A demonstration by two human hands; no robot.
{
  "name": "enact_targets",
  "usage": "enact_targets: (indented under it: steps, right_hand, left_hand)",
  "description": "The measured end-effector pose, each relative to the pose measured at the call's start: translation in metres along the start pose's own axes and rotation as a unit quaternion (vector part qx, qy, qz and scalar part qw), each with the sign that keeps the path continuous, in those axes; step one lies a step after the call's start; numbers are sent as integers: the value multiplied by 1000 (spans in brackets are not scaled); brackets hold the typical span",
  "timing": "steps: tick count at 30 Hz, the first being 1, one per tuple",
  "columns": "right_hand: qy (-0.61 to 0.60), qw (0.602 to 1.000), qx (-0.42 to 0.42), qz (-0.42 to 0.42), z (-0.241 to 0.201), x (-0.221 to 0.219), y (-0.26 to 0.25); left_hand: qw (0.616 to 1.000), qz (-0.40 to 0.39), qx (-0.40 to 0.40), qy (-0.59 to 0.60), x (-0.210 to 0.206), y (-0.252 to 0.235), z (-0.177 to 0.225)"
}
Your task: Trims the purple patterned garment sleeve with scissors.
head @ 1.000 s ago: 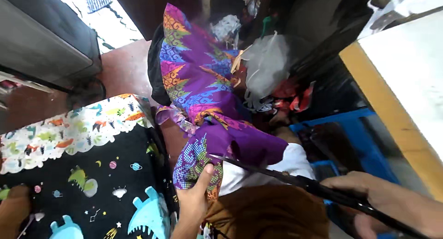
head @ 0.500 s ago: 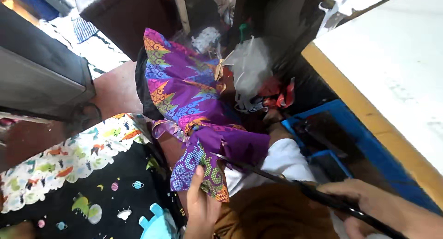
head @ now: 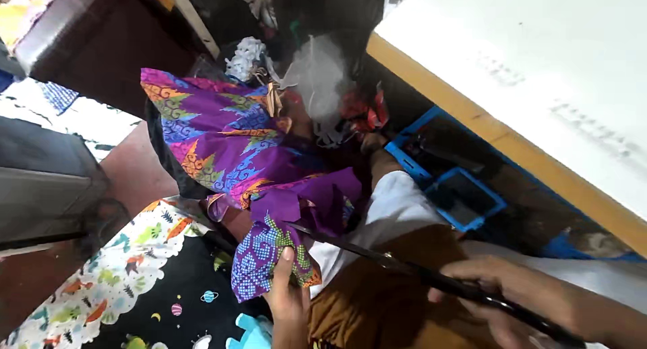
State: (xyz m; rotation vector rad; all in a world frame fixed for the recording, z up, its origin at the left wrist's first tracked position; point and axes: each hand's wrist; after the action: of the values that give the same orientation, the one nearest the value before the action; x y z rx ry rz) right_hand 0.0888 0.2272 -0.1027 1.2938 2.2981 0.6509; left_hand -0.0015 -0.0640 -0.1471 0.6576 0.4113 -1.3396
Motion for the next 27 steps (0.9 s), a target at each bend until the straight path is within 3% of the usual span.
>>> enact_targets:
  steps: [11,20,27]
  right_hand:
    - [-2,1000,5,-9,4,-6,-3]
    - [29,996,-82,24,-20,-13,-12]
    - [-25,997,43,52,6,-31,-7]
  left_hand:
    - [996,25,-32,-80,-3,11,-13]
    - [984,53,-80,-150,-6,16,-12]
    - [978,59,-104,-168,-10,17,-20]
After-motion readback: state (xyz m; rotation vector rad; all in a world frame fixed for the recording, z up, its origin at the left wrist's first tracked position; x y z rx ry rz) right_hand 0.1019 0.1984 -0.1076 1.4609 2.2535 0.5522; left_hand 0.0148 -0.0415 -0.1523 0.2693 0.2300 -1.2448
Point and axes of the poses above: each hand's wrist, its own y-axis away from the middle knuckle, its own x-axis out of the back of the hand, z = x × y, and after that the axes turned 2 degrees about y, right-handed
